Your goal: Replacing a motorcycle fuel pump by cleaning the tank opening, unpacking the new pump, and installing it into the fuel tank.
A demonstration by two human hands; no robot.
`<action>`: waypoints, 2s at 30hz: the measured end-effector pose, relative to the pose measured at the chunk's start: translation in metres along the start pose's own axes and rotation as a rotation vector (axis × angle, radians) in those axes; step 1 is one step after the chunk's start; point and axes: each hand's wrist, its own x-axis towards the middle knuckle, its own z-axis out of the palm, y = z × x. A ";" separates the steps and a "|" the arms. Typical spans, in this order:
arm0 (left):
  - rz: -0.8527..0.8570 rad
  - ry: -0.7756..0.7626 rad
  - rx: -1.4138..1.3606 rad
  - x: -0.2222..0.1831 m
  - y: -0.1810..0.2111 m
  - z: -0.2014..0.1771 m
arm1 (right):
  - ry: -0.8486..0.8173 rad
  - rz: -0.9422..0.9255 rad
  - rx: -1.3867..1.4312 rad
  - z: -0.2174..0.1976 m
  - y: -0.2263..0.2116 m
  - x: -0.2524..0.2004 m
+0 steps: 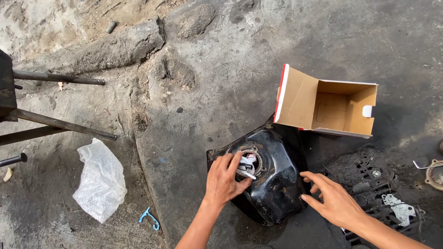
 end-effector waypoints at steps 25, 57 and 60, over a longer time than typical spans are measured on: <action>-0.200 -0.318 -0.016 0.028 0.026 -0.023 | 0.280 -0.679 -0.280 0.016 -0.097 0.078; -0.247 -0.172 -0.170 0.023 0.030 -0.022 | 0.372 -0.952 -0.846 0.004 -0.096 0.073; -0.237 -0.169 -0.181 0.023 0.030 -0.025 | 0.343 -0.939 -0.742 0.001 -0.096 0.076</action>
